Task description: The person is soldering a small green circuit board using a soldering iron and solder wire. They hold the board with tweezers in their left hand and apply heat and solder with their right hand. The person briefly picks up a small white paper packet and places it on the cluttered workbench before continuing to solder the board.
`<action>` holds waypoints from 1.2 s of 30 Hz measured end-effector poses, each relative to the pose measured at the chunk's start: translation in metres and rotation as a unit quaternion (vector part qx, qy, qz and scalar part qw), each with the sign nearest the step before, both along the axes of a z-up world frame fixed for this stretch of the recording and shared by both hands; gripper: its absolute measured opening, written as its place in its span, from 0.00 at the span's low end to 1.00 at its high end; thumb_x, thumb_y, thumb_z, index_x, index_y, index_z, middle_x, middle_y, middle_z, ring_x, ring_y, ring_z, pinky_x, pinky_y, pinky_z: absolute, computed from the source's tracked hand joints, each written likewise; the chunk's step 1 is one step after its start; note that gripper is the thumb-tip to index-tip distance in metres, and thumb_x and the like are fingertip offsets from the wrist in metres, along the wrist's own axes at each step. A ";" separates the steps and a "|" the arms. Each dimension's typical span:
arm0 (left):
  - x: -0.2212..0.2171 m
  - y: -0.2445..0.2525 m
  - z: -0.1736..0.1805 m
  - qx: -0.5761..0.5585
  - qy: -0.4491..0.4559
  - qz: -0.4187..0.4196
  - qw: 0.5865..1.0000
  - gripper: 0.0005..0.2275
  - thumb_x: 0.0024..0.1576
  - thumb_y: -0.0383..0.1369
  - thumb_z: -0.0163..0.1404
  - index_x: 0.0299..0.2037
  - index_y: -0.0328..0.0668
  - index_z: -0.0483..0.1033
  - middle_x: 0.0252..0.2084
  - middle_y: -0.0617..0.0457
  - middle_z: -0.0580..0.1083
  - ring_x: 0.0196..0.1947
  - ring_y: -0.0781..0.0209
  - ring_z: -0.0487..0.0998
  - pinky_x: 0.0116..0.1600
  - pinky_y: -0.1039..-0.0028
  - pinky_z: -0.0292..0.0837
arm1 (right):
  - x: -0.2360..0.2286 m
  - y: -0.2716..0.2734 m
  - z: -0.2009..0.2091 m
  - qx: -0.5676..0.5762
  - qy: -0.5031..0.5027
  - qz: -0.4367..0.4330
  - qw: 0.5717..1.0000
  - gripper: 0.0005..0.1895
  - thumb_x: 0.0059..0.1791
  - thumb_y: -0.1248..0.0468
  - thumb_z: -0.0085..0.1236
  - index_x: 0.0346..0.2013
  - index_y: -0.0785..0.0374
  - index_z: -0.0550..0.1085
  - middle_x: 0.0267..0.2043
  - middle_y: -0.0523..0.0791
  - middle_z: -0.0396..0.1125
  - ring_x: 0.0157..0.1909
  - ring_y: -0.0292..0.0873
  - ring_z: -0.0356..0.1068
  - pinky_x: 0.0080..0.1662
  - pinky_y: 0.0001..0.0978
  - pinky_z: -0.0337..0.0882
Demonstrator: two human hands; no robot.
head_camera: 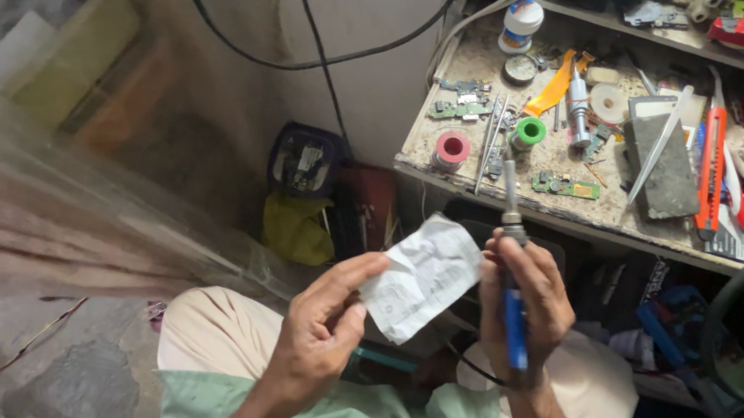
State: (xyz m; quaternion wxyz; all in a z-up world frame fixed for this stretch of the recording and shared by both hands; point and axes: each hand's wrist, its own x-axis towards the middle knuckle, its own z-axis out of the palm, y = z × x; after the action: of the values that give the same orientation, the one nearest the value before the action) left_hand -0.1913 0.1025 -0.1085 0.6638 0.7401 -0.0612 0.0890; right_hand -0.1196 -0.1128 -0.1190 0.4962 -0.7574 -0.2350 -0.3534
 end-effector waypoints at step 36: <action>-0.008 -0.026 -0.030 -0.240 0.115 0.079 0.961 0.26 0.59 0.24 0.54 0.64 0.35 0.53 0.43 0.44 0.78 0.30 0.66 0.80 0.30 0.78 0.79 | -0.010 0.008 -0.006 -0.057 0.092 0.236 0.966 0.30 0.48 0.73 0.68 0.60 0.64 0.62 0.65 0.61 0.64 0.52 0.47 0.78 0.47 0.33 0.82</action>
State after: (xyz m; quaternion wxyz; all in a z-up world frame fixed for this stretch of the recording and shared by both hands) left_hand -0.1992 0.0762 -0.1381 0.8155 0.5665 0.0974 0.0671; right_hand -0.1299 -0.1045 -0.1248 0.5411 -0.7367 -0.3802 -0.1414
